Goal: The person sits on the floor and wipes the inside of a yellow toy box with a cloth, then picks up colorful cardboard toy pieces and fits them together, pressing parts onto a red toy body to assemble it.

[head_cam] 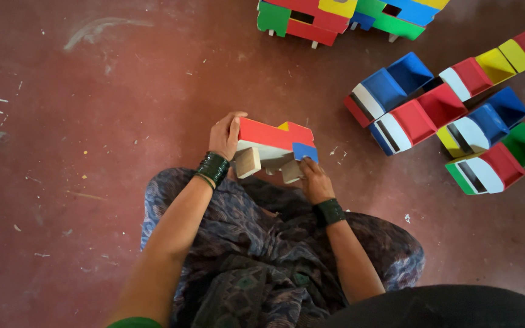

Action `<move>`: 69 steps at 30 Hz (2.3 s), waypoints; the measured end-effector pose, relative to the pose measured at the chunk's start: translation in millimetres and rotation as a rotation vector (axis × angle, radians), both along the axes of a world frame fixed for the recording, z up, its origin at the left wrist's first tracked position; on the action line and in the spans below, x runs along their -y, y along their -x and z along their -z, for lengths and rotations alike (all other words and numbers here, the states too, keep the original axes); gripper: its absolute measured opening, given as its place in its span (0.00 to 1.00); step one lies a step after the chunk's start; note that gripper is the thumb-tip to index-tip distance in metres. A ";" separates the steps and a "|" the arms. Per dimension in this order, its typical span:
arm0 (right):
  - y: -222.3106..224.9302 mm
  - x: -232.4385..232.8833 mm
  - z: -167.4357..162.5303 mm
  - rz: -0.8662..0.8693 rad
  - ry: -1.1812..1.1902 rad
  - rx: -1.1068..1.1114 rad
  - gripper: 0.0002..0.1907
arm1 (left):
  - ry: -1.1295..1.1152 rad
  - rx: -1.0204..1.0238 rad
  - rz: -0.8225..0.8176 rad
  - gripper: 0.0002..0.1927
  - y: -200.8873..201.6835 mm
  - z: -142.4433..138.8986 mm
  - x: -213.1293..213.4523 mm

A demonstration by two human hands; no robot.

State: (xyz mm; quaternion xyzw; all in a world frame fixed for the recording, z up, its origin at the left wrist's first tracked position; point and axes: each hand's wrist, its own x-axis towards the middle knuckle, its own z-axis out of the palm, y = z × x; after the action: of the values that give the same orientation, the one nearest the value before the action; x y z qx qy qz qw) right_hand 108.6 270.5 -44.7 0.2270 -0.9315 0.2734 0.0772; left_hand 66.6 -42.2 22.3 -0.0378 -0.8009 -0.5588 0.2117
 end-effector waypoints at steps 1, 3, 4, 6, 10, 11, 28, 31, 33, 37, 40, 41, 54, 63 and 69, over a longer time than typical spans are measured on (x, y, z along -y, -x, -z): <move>-0.8 -0.1 -0.6 0.015 -0.001 0.006 0.26 | 0.004 -0.011 0.004 0.20 -1.5 -1.0 -0.7; -3.2 -0.2 -3.4 0.042 -0.005 0.014 0.23 | 0.007 -0.004 0.006 0.20 -2.9 -2.2 -1.4; -4.9 0.0 -5.2 0.054 -0.008 0.017 0.22 | 0.006 0.014 0.006 0.20 -3.2 -1.9 -1.4; -8.0 0.1 -8.5 0.106 -0.017 0.029 0.18 | -0.009 0.029 0.000 0.20 -2.4 0.2 -0.9; -3.4 -7.1 -10.8 0.165 -0.008 0.094 0.11 | -0.039 0.033 -0.019 0.21 5.7 7.2 3.3; 0.5 -11.6 -10.4 0.153 0.002 0.120 0.11 | -0.042 0.038 -0.025 0.21 7.2 8.8 4.9; 24.1 3.1 4.7 0.076 0.314 -0.082 0.32 | 0.228 -0.070 0.184 0.15 -6.1 -22.0 -16.1; 11.2 20.5 -7.2 0.094 0.287 -0.008 0.30 | 0.244 -0.091 0.195 0.15 -5.1 -25.3 -15.8; 8.2 27.0 -14.9 0.087 0.273 0.013 0.29 | 0.249 -0.095 0.196 0.15 -5.0 -25.8 -13.8; 15.0 28.1 -21.9 0.055 0.249 -0.006 0.31 | 0.257 -0.104 0.202 0.15 -5.9 -24.5 -13.0; 22.8 25.6 -19.7 0.060 0.229 -0.022 0.33 | 0.263 -0.100 0.211 0.15 -5.6 -23.6 -14.9; 24.8 25.0 -18.2 0.061 0.222 -0.035 0.34 | 0.266 -0.097 0.213 0.15 -5.4 -23.4 -15.4; 25.7 18.0 -14.2 0.087 0.094 0.004 0.34 | 0.267 -0.093 0.192 0.16 -2.9 -20.2 -17.2; -6.3 9.4 -16.5 0.004 -0.069 0.042 0.33 | 0.260 -0.081 0.174 0.15 -4.0 -18.0 -11.6; -19.1 -1.2 -5.0 -0.014 -0.103 0.113 0.35 | 0.257 -0.100 0.193 0.15 -7.9 -21.1 -8.6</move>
State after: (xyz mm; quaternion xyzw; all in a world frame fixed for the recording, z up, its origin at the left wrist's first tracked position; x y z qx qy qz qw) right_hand 127.7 271.7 -39.6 0.2214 -0.9456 0.2382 0.0108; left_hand 74.5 -33.6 43.4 -0.1692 -0.8470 -0.4668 0.1899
